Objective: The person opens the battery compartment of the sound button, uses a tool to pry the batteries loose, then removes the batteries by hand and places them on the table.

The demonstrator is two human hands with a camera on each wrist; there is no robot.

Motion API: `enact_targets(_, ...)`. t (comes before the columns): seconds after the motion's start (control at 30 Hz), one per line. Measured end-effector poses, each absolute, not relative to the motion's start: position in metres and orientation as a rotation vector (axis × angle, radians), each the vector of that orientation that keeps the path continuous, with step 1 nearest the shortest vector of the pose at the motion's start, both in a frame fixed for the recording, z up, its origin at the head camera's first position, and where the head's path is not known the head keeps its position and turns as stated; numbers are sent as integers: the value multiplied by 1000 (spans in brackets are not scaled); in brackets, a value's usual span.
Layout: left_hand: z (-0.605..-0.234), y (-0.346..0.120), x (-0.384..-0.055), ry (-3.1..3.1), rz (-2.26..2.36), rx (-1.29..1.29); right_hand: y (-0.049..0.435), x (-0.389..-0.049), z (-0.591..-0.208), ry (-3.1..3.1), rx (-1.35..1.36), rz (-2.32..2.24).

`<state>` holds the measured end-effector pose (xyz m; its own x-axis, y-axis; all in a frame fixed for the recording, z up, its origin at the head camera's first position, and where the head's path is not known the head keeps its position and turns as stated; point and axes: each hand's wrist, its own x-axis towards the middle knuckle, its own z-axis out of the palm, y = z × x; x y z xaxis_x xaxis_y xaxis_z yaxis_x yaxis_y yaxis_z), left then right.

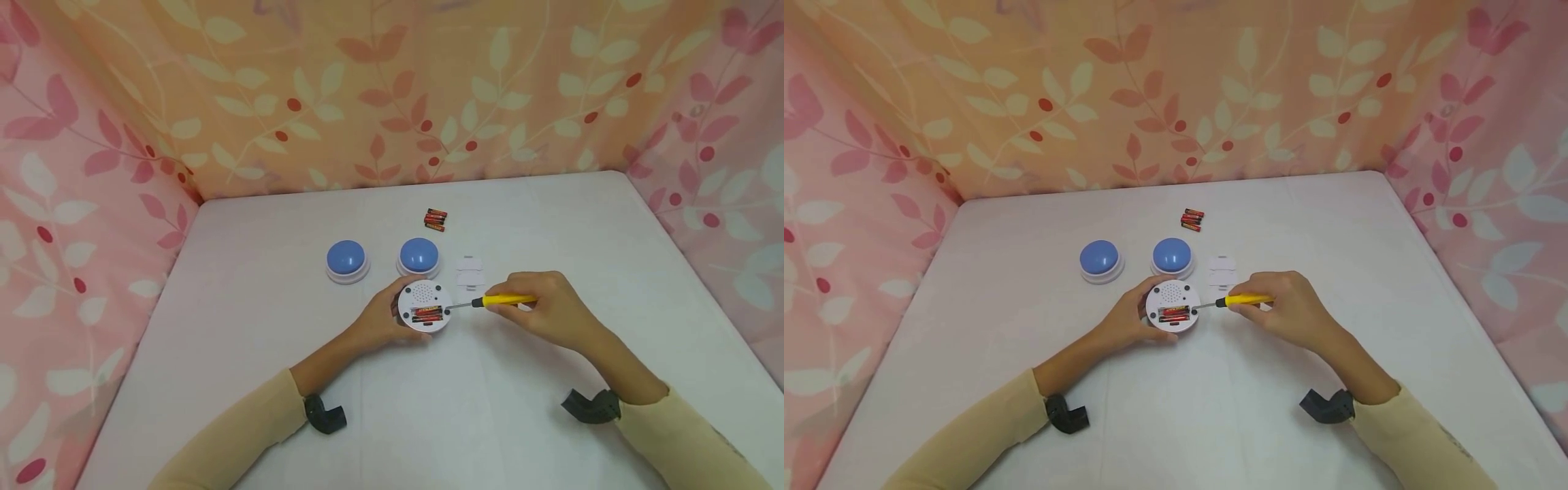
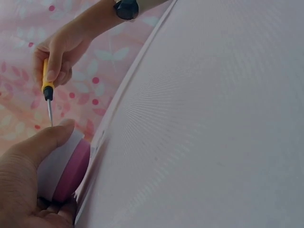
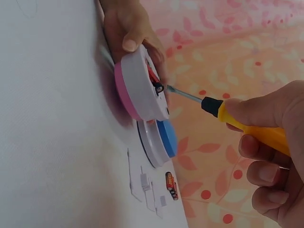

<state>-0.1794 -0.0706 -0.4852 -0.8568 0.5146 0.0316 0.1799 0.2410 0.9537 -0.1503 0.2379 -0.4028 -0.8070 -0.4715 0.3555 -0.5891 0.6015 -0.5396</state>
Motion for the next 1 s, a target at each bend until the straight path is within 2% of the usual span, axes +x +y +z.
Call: enact_targets(1.0,-486,-70,-181,2208,1640,674,222,-152,-397,-2698,1022,795)
